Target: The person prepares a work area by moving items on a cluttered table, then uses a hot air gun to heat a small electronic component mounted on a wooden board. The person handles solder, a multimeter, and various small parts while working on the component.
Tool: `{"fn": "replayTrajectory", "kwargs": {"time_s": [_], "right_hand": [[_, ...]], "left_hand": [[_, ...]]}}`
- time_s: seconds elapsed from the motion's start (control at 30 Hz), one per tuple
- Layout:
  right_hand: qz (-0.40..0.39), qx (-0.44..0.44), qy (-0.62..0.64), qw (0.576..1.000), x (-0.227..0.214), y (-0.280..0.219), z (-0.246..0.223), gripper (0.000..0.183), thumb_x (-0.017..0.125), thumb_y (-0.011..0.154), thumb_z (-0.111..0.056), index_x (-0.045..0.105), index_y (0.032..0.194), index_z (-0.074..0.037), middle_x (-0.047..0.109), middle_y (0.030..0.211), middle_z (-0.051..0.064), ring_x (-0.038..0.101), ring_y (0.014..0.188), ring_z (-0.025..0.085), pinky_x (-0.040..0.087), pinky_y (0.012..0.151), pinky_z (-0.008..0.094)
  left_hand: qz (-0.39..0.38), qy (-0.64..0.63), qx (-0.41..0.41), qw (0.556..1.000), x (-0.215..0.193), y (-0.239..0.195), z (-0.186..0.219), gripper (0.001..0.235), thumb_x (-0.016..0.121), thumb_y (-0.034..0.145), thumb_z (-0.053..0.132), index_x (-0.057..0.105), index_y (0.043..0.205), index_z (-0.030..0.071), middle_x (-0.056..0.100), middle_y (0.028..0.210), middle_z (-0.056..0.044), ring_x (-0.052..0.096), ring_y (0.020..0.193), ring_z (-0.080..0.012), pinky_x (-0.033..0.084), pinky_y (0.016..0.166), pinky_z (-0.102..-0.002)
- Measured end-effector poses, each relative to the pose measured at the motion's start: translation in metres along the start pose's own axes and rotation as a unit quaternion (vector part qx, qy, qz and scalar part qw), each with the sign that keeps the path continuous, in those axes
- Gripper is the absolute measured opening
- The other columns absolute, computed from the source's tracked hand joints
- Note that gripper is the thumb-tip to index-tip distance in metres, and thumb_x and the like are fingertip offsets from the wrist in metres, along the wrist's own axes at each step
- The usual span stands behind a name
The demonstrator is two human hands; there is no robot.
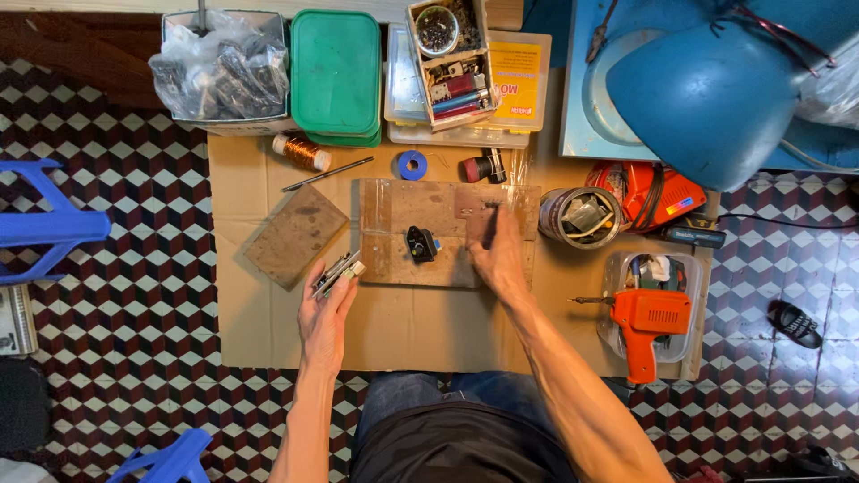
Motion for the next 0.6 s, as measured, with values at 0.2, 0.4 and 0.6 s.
{"fn": "replayTrajectory", "kwargs": {"time_s": [0.2, 0.4, 0.6], "right_hand": [[-0.020, -0.006, 0.023, 1.000, 0.082, -0.016, -0.036, 0.089, 0.078, 0.083, -0.014, 0.029, 0.155, 0.007, 0.030, 0.157, 0.034, 0.029, 0.147, 0.048, 0.026, 0.122, 0.047], [-0.040, -0.050, 0.136, 0.989, 0.084, -0.023, -0.103, 0.078, 0.075, 0.085, -0.013, 0.036, 0.151, 0.002, 0.048, 0.146, 0.029, 0.047, 0.137, 0.043, 0.039, 0.115, 0.045], [0.220, -0.147, -0.092, 0.960, -0.130, -0.049, -0.101, 0.045, 0.073, 0.092, -0.009, 0.058, 0.133, 0.000, 0.064, 0.128, 0.019, 0.061, 0.119, 0.036, 0.047, 0.107, 0.044]], "left_hand": [[0.011, -0.013, 0.002, 1.000, 0.011, -0.022, 0.022, 0.066, 0.067, 0.094, 0.012, 0.037, 0.151, 0.003, 0.062, 0.130, -0.013, 0.064, 0.119, -0.0213, 0.050, 0.110, -0.038], [0.001, -0.016, 0.021, 1.000, 0.018, -0.025, 0.037, 0.066, 0.067, 0.094, 0.010, 0.037, 0.152, 0.003, 0.061, 0.130, -0.014, 0.064, 0.118, -0.0215, 0.051, 0.108, -0.038], [-0.039, -0.029, 0.019, 0.999, 0.041, -0.014, 0.038, 0.064, 0.068, 0.095, 0.009, 0.038, 0.151, 0.002, 0.061, 0.130, -0.013, 0.064, 0.117, -0.0205, 0.053, 0.107, -0.037]]}}
Point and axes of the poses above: each hand's wrist, its own y-axis towards the middle knuckle, its own x-axis out of the palm, z = x × y, the point moved 9 cm from there along y, towards the middle knuckle
